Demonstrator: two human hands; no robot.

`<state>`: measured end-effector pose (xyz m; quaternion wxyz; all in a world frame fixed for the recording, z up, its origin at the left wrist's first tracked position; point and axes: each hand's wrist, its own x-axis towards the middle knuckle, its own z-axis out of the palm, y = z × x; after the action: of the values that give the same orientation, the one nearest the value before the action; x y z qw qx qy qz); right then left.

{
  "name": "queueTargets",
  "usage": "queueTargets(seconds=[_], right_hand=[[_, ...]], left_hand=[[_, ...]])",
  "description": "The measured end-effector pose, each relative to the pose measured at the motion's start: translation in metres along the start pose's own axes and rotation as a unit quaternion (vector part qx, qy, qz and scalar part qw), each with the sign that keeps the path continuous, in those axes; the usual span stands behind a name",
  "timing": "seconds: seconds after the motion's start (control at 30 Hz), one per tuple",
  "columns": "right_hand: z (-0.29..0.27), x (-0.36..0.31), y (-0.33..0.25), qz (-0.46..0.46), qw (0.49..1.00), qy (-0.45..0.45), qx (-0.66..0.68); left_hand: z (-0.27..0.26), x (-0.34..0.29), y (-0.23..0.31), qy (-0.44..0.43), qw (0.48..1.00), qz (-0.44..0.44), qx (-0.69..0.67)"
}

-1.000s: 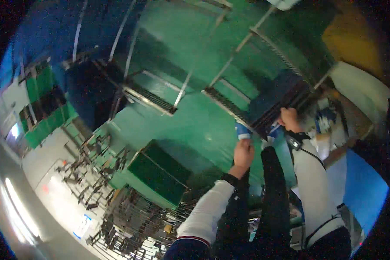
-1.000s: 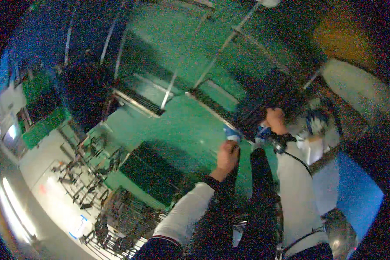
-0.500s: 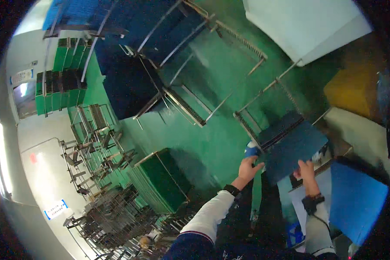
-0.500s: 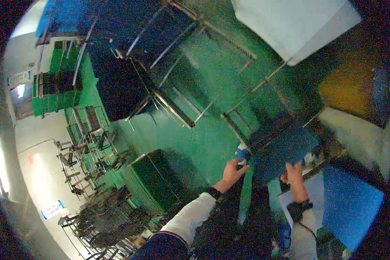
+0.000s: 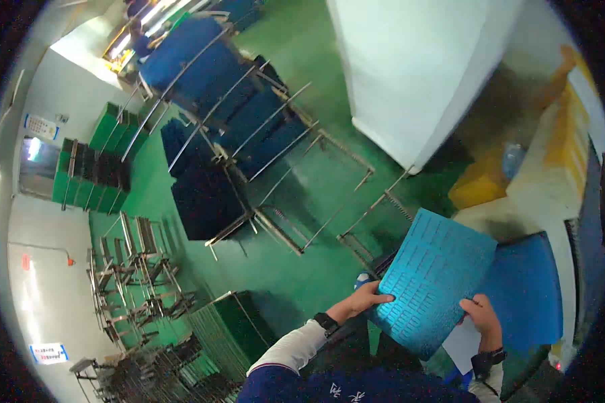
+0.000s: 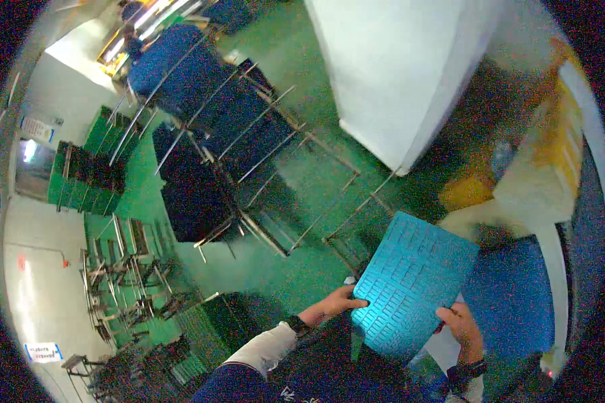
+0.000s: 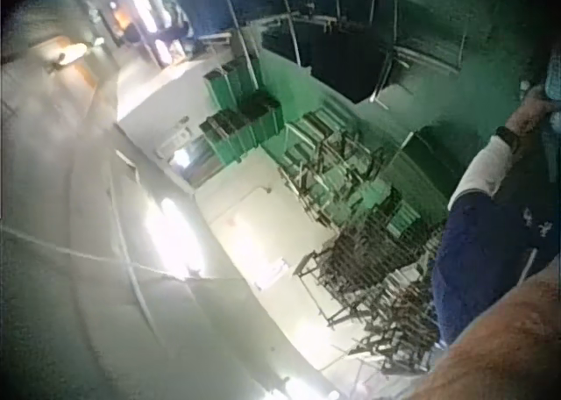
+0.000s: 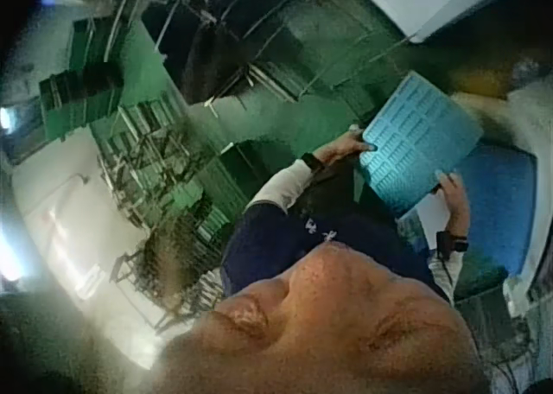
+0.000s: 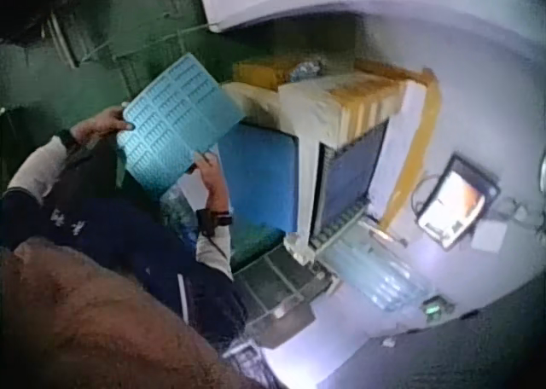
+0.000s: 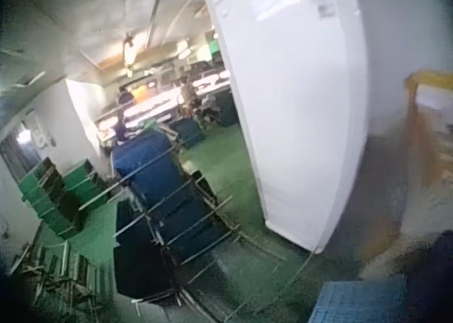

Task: The recorder moves PCB panels from storage racks into a processing machine and organizes metal drying racks.

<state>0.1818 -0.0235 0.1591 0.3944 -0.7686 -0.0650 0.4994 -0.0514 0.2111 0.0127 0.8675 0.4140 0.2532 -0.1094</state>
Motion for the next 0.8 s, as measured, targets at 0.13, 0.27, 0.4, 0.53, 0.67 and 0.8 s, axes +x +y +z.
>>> queueTargets(seconds=[0.13, 0.27, 0.4, 0.53, 0.67, 0.8], right_hand=[[-0.047, -0.018, 0.071, -0.025, 0.994, 0.094, -0.051], [-0.053, -0.072, 0.068, -0.017, 0.973, 0.147, 0.177], [-0.057, -0.125, 0.064, -0.096, 0.909, 0.141, 0.381], [-0.081, -0.158, 0.118, -0.135, 0.866, 0.11, 0.469], [-0.113, -0.192, 0.167, -0.147, 0.839, 0.156, 0.5], [-0.139, -0.212, 0.197, -0.192, 0.801, 0.18, 0.538]], left_hand=[[0.04, -0.014, 0.038, -0.019, 1.0, 0.013, -0.003], [0.101, -0.015, 0.082, -0.049, 0.997, 0.029, 0.05], [0.151, -0.012, 0.093, -0.081, 0.994, 0.05, 0.05], [0.221, 0.012, 0.09, -0.085, 0.989, 0.072, 0.093], [0.31, 0.029, 0.084, -0.119, 0.982, 0.092, 0.116], [0.368, 0.066, 0.062, -0.148, 0.979, 0.076, 0.117]])
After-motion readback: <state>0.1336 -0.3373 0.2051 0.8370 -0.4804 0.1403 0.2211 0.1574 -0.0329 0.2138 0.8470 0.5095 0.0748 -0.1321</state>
